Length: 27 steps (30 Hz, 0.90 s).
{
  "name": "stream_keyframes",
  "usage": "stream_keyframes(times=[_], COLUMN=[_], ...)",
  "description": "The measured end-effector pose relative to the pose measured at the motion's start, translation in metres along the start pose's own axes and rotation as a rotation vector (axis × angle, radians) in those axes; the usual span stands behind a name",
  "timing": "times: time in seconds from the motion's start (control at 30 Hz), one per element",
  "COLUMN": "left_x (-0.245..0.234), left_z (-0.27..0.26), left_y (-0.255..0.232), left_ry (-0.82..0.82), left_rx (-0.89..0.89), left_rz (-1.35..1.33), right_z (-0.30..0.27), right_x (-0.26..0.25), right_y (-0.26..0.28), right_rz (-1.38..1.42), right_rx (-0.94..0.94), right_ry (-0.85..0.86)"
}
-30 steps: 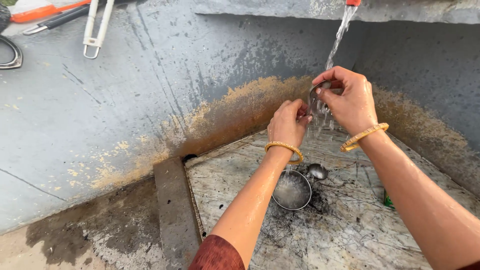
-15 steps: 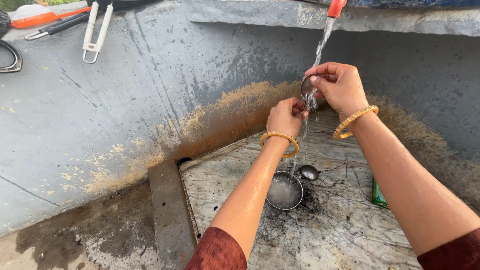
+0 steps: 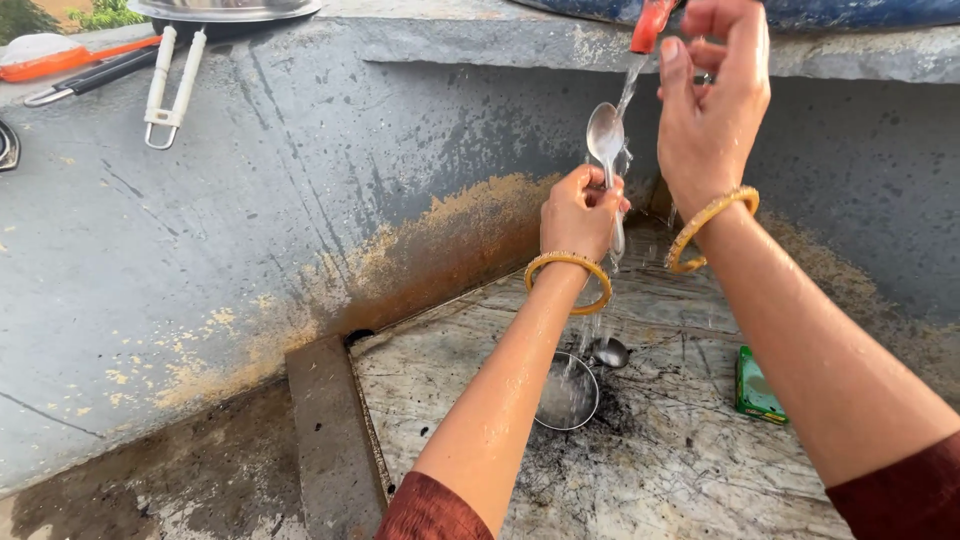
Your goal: The person washes a black pot, a small stainless steel bowl, and a spoon at an outdoor tap.
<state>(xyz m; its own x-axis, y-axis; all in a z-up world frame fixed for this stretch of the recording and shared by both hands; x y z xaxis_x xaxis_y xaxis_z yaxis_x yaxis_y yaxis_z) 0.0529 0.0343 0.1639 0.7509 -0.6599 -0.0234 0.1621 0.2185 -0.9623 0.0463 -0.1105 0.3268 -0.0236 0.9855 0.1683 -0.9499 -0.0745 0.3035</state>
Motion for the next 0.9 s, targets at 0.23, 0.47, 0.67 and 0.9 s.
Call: stream_keyframes(times=[0.23,0.47,0.67,0.9], left_x=[0.018,0.025,0.033,0.033], left_z=[0.025,0.039,0.046,0.046], left_y=[-0.033,-0.032,-0.035,-0.04], left_ry=[-0.003,0.12,0.155,0.138], left_rx=[0.007,-0.161,-0.185,-0.204], left_rz=[-0.044,-0.027,-0.074,-0.048], right_z=[0.026,0.053,0.058,0.059], right_x=[0.022,0.037,0.041,0.048], right_y=[-0.024,-0.089,-0.13,-0.113], right_rz=[-0.16,-0.018,0.334,0.398], right_rx=[-0.269,0.187,0.417,0.341], right_ry=[0.168,0.445,0.564,0.533])
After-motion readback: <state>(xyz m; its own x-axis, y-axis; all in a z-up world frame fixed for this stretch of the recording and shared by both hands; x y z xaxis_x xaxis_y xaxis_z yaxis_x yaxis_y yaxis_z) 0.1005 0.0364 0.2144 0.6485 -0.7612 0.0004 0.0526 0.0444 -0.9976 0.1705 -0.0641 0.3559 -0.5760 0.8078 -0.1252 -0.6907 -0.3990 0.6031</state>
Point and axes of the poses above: each hand's wrist, its own z-axis towards the middle knuckle, its own x-axis out of the palm, y = z × x, the point moved 10 cm from there along z, towards the middle knuckle, and after that the axes turned 12 degrees about -y, right-handed, at the moved point
